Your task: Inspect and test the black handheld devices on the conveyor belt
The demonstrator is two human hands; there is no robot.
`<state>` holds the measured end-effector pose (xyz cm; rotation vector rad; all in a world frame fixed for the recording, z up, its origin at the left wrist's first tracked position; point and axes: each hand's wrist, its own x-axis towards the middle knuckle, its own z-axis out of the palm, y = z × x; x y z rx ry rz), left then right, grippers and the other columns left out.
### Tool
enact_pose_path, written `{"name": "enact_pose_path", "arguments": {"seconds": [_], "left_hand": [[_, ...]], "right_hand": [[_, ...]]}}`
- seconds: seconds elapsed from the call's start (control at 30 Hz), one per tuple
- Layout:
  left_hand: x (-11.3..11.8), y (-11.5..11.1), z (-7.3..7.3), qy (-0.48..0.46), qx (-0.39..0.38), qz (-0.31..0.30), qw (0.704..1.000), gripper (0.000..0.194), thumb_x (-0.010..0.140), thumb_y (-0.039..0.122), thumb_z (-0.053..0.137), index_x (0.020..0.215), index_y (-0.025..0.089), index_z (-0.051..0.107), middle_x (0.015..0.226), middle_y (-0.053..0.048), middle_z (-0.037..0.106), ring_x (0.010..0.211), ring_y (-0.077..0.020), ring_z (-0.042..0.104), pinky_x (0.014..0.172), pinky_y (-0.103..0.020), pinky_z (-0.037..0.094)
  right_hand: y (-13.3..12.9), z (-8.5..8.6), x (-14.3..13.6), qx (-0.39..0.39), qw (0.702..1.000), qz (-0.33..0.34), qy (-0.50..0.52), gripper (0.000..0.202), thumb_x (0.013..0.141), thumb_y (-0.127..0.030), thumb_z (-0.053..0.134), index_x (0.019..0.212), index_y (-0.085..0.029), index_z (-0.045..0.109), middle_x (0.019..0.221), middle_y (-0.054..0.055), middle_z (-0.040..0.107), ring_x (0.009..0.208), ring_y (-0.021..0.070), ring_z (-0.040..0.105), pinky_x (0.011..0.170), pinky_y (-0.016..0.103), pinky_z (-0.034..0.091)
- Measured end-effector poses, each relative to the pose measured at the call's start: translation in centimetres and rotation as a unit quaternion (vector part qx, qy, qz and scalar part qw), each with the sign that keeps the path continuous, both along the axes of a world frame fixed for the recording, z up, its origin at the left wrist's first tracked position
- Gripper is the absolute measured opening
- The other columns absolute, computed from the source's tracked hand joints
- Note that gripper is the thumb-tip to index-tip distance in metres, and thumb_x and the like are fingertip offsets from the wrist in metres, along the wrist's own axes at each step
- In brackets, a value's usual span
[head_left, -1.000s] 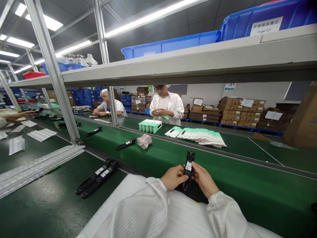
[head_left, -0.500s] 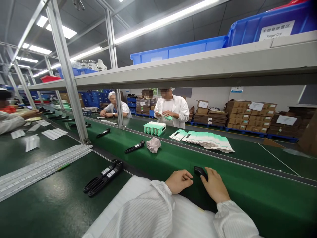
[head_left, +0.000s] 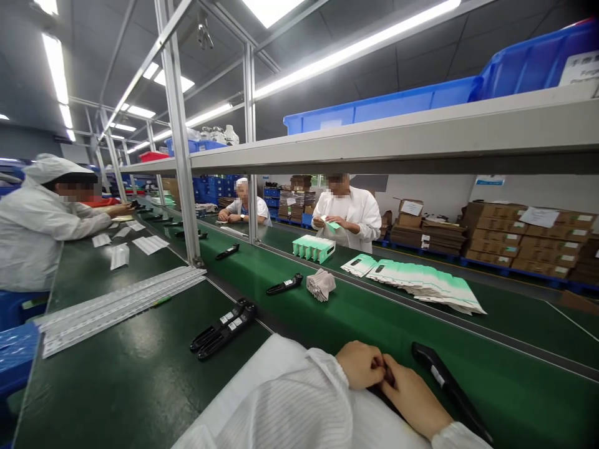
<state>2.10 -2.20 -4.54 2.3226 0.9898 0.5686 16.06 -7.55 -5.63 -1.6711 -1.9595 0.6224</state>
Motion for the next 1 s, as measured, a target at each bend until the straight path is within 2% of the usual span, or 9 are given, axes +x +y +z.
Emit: {"name": "enact_pose_path", "arguments": {"seconds": [0.1, 0.3, 0.47, 0.53, 0.6, 0.7, 0.77, 0.87, 1.0], "left_hand": [[0.1, -0.1, -0.2, 0.012, 0.011, -0.027, 1.0, 0.01, 0.069, 0.026, 0.052, 0.072, 0.023, 0.061, 0.069, 0.0, 0.063, 0.065, -0.0149, 0.055, 0.06, -0.024, 0.041], [0.3, -0.1, 0.1, 0.025, 0.015, -0.014, 0.999, 0.01, 0.072, 0.025, 0.05, 0.072, 0.023, 0.061, 0.07, 0.0, 0.063, 0.066, -0.0157, 0.056, 0.061, -0.024, 0.041], [-1.6, 1.7, 1.2, 0.011, -0.003, -0.063, 0.998, 0.013, 0.074, 0.026, 0.051, 0.079, 0.024, 0.063, 0.074, 0.001, 0.064, 0.069, -0.0135, 0.058, 0.063, -0.021, 0.041], [-3.3, 3.1, 1.6, 0.003, -0.002, -0.016, 1.0, 0.016, 0.074, 0.026, 0.051, 0.085, 0.023, 0.063, 0.077, 0.001, 0.065, 0.07, -0.0136, 0.058, 0.066, -0.022, 0.042], [-5.4, 4.6, 2.1, -0.004, 0.029, 0.092, 0.995, 0.024, 0.075, 0.024, 0.05, 0.096, 0.02, 0.061, 0.086, -0.003, 0.065, 0.079, -0.0161, 0.057, 0.073, -0.025, 0.042], [-8.4, 6.4, 2.6, 0.023, 0.089, 0.289, 0.953, 0.043, 0.075, 0.021, 0.05, 0.117, 0.016, 0.048, 0.114, -0.012, 0.055, 0.108, -0.0238, 0.047, 0.088, -0.033, 0.035], [-9.9, 7.2, 2.7, 0.073, 0.068, 0.379, 0.92, 0.051, 0.076, 0.023, 0.049, 0.125, 0.015, 0.039, 0.126, -0.016, 0.045, 0.117, -0.0276, 0.039, 0.091, -0.04, 0.032], [-10.8, 7.5, 2.9, 0.139, 0.005, 0.413, 0.9, 0.059, 0.077, 0.026, 0.048, 0.132, 0.017, 0.027, 0.127, -0.016, 0.044, 0.114, -0.0288, 0.043, 0.088, -0.043, 0.034], [-10.6, 7.3, 3.1, 0.154, 0.002, 0.402, 0.903, 0.056, 0.081, 0.032, 0.043, 0.132, 0.018, 0.025, 0.109, -0.015, 0.056, 0.096, -0.0267, 0.056, 0.077, -0.036, 0.041]], "right_hand": [[0.1, 0.0, 0.4, 0.012, 1.0, -0.006, -0.027, 0.011, 0.074, -0.018, 0.045, 0.076, -0.024, 0.053, 0.071, 0.003, 0.066, 0.065, 0.0195, 0.06, 0.056, 0.027, 0.033], [0.2, 0.0, 0.4, 0.027, 0.999, -0.006, -0.036, 0.01, 0.077, -0.022, 0.043, 0.074, -0.025, 0.052, 0.068, 0.001, 0.064, 0.063, 0.0184, 0.059, 0.054, 0.026, 0.031], [0.1, 0.6, 0.1, 0.047, 0.998, -0.026, -0.014, 0.022, 0.079, -0.032, 0.043, 0.096, -0.027, 0.055, 0.059, -0.002, 0.057, 0.055, 0.0173, 0.054, 0.052, 0.026, 0.032], [0.0, 0.8, 0.0, 0.058, 0.998, -0.033, 0.004, 0.029, 0.079, -0.037, 0.042, 0.103, -0.026, 0.055, 0.057, -0.003, 0.054, 0.053, 0.0173, 0.052, 0.053, 0.026, 0.033], [-0.1, 1.0, 0.0, 0.058, 0.998, -0.03, 0.017, 0.029, 0.079, -0.04, 0.042, 0.1, -0.026, 0.057, 0.056, -0.003, 0.052, 0.052, 0.0169, 0.051, 0.053, 0.026, 0.034], [-0.4, 1.3, -0.2, 0.045, 0.999, -0.012, 0.022, 0.025, 0.079, -0.041, 0.042, 0.09, -0.027, 0.06, 0.055, -0.003, 0.051, 0.052, 0.0164, 0.051, 0.052, 0.026, 0.034], [-0.5, 1.5, -0.3, 0.041, 0.999, -0.001, 0.015, 0.024, 0.079, -0.041, 0.042, 0.084, -0.027, 0.062, 0.054, -0.002, 0.051, 0.052, 0.0161, 0.05, 0.052, 0.026, 0.035], [-0.7, 1.8, -0.4, 0.037, 0.999, 0.008, 0.003, 0.026, 0.08, -0.041, 0.04, 0.083, -0.027, 0.062, 0.057, -0.002, 0.054, 0.053, 0.0161, 0.052, 0.051, 0.025, 0.036], [-0.8, 2.0, -0.5, 0.031, 0.999, 0.012, -0.015, 0.028, 0.081, -0.041, 0.037, 0.086, -0.027, 0.062, 0.061, -0.001, 0.057, 0.056, 0.0165, 0.054, 0.052, 0.025, 0.037]]}}
